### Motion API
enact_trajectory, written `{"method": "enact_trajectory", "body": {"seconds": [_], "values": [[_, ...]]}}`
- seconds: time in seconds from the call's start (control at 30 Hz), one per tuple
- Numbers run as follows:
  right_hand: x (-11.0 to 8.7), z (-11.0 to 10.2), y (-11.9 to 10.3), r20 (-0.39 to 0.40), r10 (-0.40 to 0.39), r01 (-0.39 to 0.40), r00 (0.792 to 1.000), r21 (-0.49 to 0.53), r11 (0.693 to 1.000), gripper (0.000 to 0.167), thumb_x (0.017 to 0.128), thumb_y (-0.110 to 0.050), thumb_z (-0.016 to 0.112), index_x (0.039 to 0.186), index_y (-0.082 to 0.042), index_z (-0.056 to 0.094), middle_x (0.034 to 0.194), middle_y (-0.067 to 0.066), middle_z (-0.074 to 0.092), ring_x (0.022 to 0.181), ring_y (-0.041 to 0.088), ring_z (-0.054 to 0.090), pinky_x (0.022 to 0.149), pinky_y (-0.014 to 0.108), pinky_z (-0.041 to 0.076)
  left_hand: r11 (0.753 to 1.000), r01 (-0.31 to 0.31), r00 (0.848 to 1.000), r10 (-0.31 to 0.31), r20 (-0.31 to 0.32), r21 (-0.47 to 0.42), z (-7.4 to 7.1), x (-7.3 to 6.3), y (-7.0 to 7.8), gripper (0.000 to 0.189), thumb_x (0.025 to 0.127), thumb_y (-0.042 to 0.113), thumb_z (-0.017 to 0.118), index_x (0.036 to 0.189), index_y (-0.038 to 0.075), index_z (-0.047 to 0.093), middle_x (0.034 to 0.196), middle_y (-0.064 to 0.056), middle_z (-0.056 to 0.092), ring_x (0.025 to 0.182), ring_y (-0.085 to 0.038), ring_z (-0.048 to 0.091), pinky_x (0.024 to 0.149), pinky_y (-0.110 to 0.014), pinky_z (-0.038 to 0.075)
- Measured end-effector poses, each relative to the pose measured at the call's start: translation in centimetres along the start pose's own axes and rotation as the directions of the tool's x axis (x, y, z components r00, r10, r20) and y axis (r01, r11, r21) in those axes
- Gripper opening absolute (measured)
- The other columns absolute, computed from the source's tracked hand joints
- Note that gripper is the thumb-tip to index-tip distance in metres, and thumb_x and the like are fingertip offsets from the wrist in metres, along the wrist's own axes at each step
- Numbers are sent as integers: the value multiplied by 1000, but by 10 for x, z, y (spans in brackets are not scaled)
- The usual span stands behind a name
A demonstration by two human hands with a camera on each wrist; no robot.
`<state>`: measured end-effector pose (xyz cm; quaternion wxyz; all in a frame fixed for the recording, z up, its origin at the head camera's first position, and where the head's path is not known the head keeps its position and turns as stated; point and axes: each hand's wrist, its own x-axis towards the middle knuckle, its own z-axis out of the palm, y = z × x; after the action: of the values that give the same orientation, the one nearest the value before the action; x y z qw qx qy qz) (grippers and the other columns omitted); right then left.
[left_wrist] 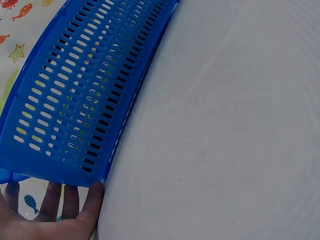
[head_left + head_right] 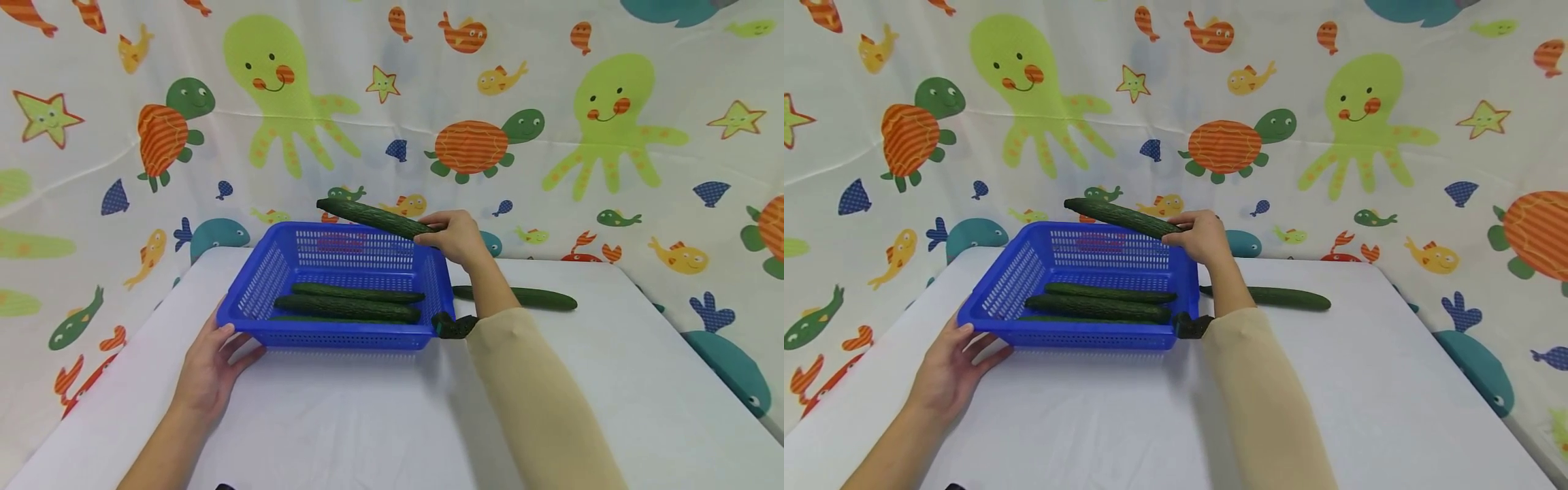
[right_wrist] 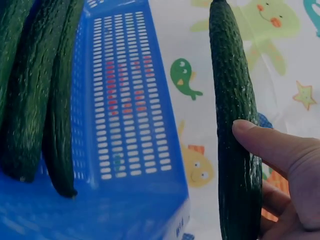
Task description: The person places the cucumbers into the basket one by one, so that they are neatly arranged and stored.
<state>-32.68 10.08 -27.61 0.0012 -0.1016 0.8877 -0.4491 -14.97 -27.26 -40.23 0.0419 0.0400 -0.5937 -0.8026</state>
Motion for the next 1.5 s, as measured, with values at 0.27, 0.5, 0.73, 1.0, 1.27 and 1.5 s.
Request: {"method": "enact_trajectory", "body": {"seconds": [0.27, 0.5, 0.73, 1.0, 1.27, 1.5], "values": [[10, 15, -12, 9, -22, 22, 1000, 41, 999, 46, 92, -22, 80, 136, -14, 69, 141, 13, 64, 130, 31, 59, 107, 48, 52, 1000, -1, 1000, 1, -13, 4, 1, -1, 0, 62, 108, 35, 48, 165, 34, 23, 155, 10, 39, 135, -18, 44, 96, -27, 57], [15, 28, -16, 48, -26, 25, 998, 25, 999, 44, 93, -21, 79, 136, -15, 69, 142, 13, 63, 133, 32, 57, 106, 48, 52, 1000, -8, 1000, 8, -12, 23, 1, -2, 0, 61, 109, 35, 47, 165, 33, 23, 156, 8, 38, 135, -19, 43, 97, -27, 57], [18, 37, -12, 87, -24, 23, 996, 11, 1000, 43, 94, -20, 78, 136, -15, 69, 143, 15, 61, 134, 32, 55, 102, 43, 53, 1000, -13, 1000, 14, -7, 19, 5, 0, 1, 61, 109, 36, 47, 165, 34, 24, 156, 8, 38, 136, -19, 43, 97, -28, 57], [25, 48, -15, 113, -23, 25, 993, -9, 1000, 42, 94, -22, 78, 135, -15, 69, 142, 15, 61, 135, 32, 55, 103, 43, 52, 1000, -11, 1000, 11, -16, 8, 5, -2, 1, 61, 108, 36, 47, 165, 34, 24, 157, 8, 38, 137, -20, 43, 98, -28, 56], [29, 59, -18, 143, -20, 24, 990, -27, 999, 41, 93, -22, 79, 132, -15, 71, 142, 15, 62, 135, 33, 55, 103, 46, 52, 1000, -18, 1000, 18, -14, 5, 5, 0, -2, 60, 109, 37, 46, 165, 34, 24, 157, 7, 38, 137, -20, 43, 99, -28, 56], [29, 66, -12, 190, 11, 4, 982, -78, 997, 40, 93, -24, 79, 132, -16, 72, 138, 13, 66, 131, 33, 59, 100, 47, 54, 999, -19, 1000, 20, -10, 25, 1, -1, 0, 60, 109, 36, 45, 165, 32, 23, 157, 7, 38, 136, -20, 44, 98, -27, 56]]}}
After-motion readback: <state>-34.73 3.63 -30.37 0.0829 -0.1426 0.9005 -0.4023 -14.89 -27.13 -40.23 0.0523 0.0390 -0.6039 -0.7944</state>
